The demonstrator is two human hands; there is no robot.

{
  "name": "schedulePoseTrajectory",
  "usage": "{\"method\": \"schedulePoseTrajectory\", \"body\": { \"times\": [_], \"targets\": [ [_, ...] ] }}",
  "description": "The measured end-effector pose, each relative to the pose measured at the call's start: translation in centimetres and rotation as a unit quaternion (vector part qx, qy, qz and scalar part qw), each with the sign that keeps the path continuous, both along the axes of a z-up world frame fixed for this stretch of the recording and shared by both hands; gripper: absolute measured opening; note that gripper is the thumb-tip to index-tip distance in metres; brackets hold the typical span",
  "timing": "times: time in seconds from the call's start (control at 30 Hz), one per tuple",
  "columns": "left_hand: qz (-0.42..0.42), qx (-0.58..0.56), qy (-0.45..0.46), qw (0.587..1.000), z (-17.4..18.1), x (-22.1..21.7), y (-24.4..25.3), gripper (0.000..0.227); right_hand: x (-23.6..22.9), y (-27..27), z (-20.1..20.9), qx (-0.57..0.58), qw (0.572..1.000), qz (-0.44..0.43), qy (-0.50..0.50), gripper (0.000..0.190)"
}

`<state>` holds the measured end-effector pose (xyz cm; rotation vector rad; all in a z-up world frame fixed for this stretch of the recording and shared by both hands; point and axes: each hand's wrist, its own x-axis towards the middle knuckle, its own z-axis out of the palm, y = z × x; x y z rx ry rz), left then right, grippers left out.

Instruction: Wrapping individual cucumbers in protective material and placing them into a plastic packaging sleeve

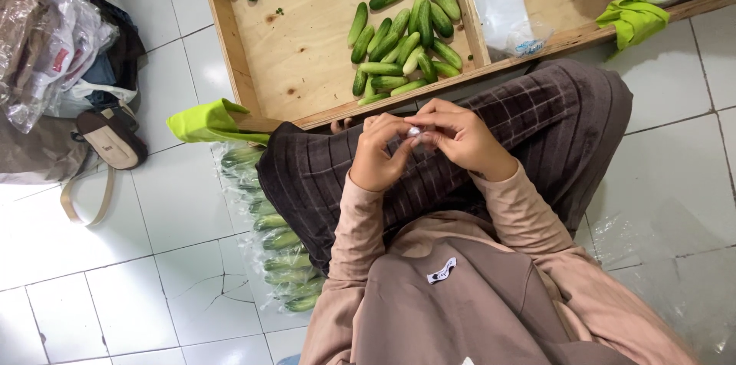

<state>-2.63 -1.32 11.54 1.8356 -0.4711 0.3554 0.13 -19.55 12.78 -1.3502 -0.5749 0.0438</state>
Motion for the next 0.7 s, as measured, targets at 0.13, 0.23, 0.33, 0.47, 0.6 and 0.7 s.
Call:
{"method": "schedulePoseTrajectory", "body": {
  "times": [0.13,0.23,0.33,0.47,0.6,0.7],
  "targets": [
    [0.001,-0.006,0.014,1.000,-0.3,0.0,0.1,0.012,0.4,-0.2,-1.1,-0.002,1.000,0.014,0.023,0.008],
    [-0.002,-0.016,0.018,1.000,0.5,0.0,-0.3,0.009,0.4,-0.4,-1.7,0.020,0.999,0.018,0.043,0.005],
    [0.007,-0.011,0.010,1.000,0.5,-0.2,-0.6,0.009,0.6,-0.7,-1.4,-0.014,0.998,0.031,0.051,0.004],
    [-0.013,-0.020,0.007,1.000,-0.3,-0.3,-0.5,0.013,0.7,-1.2,-0.9,-0.056,0.997,0.040,0.033,0.006],
    [-0.008,-0.028,-0.001,1.000,-1.2,-0.1,-0.4,0.013,0.7,-1.2,-1.7,-0.033,0.998,0.048,0.037,0.009],
    [0.036,-0.049,-0.046,0.997,-1.2,0.3,-0.8,0.009,0.2,-0.4,-1.8,-0.012,0.999,0.011,0.030,0.010]
  ]
}}
